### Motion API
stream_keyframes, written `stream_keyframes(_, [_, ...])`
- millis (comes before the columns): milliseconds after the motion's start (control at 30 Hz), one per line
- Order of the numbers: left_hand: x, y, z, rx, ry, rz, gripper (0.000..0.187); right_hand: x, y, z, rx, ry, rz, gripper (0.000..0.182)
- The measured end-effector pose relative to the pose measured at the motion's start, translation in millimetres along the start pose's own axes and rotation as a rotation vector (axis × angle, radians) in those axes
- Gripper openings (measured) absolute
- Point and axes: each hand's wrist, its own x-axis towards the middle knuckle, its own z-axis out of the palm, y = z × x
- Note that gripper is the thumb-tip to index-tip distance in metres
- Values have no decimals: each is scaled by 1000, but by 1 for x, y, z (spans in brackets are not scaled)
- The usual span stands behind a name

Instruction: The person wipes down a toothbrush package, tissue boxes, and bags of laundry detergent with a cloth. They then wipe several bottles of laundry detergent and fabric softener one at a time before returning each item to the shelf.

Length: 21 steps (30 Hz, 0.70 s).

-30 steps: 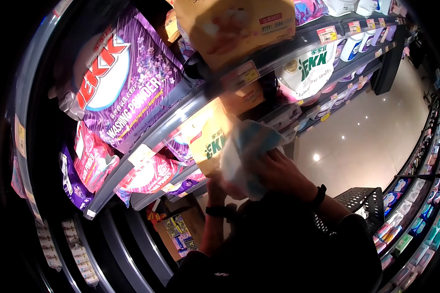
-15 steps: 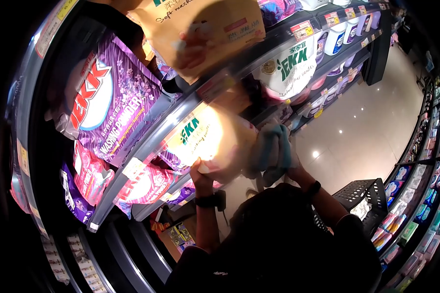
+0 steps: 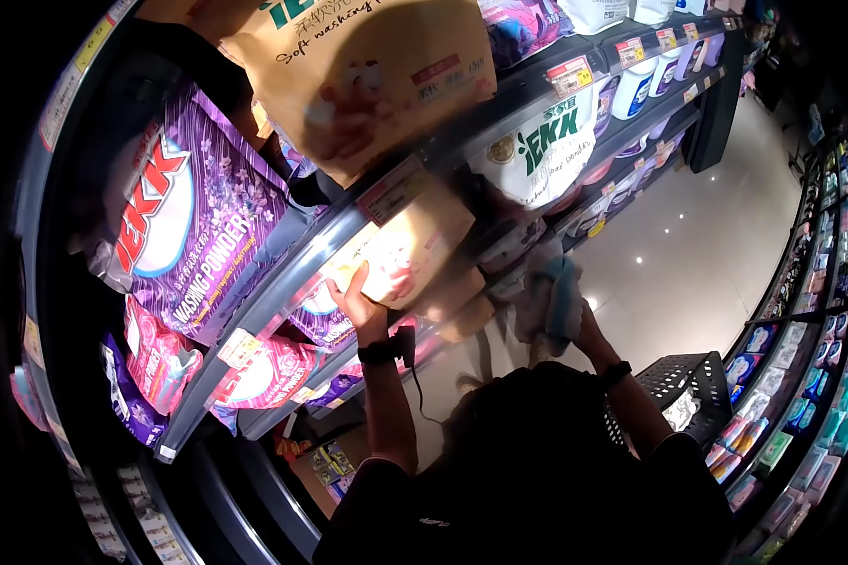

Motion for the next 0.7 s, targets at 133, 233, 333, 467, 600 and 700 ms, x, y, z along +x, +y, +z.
stream_keyframes(133, [20,25,20,-248,-2,-346,39,-9,9,-21,-84,30,-22,47])
stream_keyframes(233, [29,23,31,-98,-156,-168,26,-1,8,-26,-108,96,18,42])
stream_keyframes(333, [30,33,39,-70,-153,-301,22,5,-4,-18,-24,88,90,37])
stream_keyframes(467, [25,22,32,-31,-155,-324,30,12,3,-8,-21,28,81,32])
stream_keyframes(600, [17,20,29,-38,-160,-258,40,39,-29,20,-70,-55,52,24])
stream_keyframes(700, [5,-12,25,49,-68,-147,45,63,-30,44,-7,-167,50,23])
